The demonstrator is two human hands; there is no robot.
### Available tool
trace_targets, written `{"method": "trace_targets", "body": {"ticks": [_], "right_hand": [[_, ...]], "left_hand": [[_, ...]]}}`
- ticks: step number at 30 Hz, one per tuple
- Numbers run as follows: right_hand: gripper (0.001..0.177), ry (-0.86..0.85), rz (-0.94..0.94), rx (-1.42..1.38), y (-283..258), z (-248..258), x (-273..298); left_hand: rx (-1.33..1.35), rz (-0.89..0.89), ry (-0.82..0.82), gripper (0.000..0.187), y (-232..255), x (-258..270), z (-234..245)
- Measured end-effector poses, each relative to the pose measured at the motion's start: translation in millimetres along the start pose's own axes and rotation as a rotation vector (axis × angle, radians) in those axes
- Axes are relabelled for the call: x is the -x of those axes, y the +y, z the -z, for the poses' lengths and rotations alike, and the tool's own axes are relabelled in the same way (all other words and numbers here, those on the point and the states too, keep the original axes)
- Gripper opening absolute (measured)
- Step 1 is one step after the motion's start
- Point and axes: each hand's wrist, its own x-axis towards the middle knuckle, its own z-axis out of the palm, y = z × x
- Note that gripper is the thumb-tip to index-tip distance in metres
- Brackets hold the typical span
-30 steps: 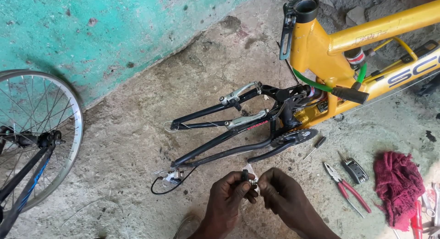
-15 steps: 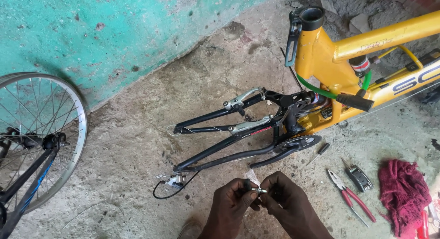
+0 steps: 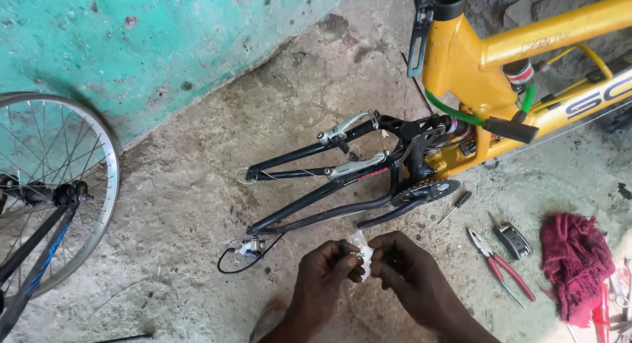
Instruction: The person works on a yellow bicycle frame, handling a small plastic bag containing a bolt and then using a multi-tool to tighten a bolt on the rear derailleur. The person also adjusts the handlebars and the seat post area.
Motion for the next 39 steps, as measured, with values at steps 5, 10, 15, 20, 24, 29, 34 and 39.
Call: {"method": "trace_targets", "body": {"ticks": [5,10,15,20,24,29,34,39], "right_hand": [[0.021,0.012,0.424,0.241,-13,-7,8],[0.017,0.069,0.428,0.314,-5,-3,6],[0.011,0.062,0.393,0.283,-2,-4,6],[0.014,0.051,0.392,0.260,-4,-4,7],[0.013,0.093,0.392,0.294,-3,-3,6],[0.013,0.070,0.374,0.248,-2,-4,7],[0.015,0.019,0.374,0.112,1,-4,5],[0.019,0.018,0.298,0.052,5,-3,5]], "left_hand": [[0.052,0.095,-0.066,0.013,9,6,-10],[0.053,0.015,-0.148,0.014,11,6,-7],[-0.032,0.012,-0.183,0.021,21,8,-11],[-0.055,0.064,-0.154,0.024,25,8,-13],[-0.002,0.107,-0.113,0.015,16,5,-8],[0.019,0.100,-0.098,0.015,13,5,-8],[-0.007,0.114,-0.075,0.009,20,6,-12],[0.016,0.187,-0.021,0.010,24,6,-12]]}}
